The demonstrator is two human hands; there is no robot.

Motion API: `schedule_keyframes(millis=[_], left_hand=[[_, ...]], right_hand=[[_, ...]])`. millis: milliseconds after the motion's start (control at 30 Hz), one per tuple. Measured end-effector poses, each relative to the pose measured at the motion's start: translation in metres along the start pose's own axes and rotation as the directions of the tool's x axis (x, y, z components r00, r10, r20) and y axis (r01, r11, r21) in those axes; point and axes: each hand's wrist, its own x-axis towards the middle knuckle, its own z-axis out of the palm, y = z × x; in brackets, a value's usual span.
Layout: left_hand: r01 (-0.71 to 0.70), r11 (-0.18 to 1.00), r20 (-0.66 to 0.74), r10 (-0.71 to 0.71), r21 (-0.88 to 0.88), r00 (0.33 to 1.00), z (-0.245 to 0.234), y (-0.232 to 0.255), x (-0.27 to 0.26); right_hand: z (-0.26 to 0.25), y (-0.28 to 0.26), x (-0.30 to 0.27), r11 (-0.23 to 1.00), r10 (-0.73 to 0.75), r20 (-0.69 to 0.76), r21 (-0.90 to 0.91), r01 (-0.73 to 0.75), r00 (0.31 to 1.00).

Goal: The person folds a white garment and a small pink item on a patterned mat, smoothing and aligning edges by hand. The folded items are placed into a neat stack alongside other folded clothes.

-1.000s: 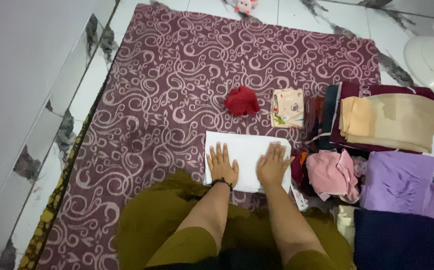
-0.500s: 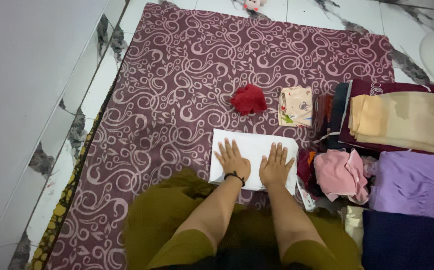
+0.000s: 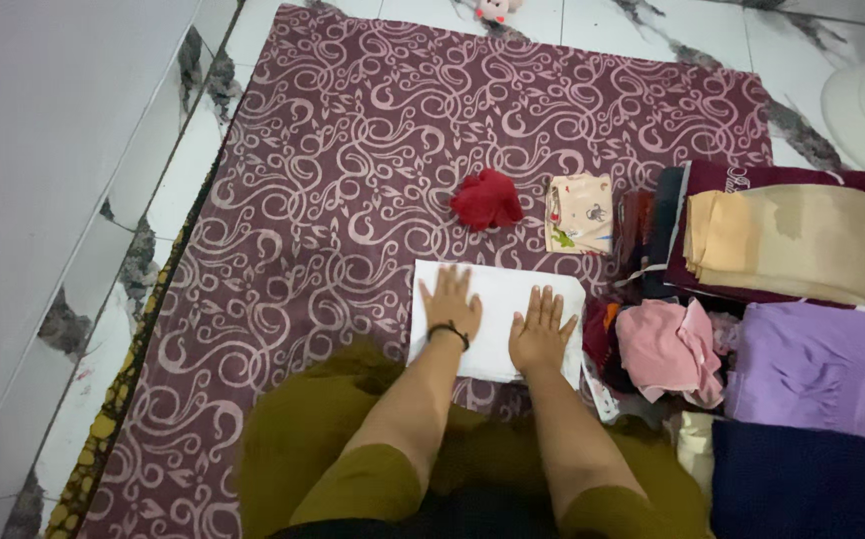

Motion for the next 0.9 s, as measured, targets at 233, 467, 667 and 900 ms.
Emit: schedule_keyframes(millis=[233,467,667,900], left_hand=[[0.160,0.987,0.050,-0.159,-0.002,0.986,-0.017,-0.017,0.004],[-0.092,0.968,0.113,0.067,0.233,0.991,0.005,0.026,-0.036],[-0.112,0.991,0.263,0.089,0.073,0.961,-0.024,0.027,-0.059],[-0.008,0.991,0.507,-0.060,0.132,0.860,-0.048,0.028,-0.049]], right_hand=[[-0.002,-0.003,-0.002,1.000,0.014,0.047,0.000,-0.014,0.999],[0.004,0.001,0.001,1.000,-0.003,0.040,-0.015,0.003,0.999],[0.005,0.003,0.004,1.000,0.010,0.058,-0.022,-0.008,0.998],[-0.002,0.001,0.005,1.000,-0.010,0.063,-0.025,0.011,0.998]])
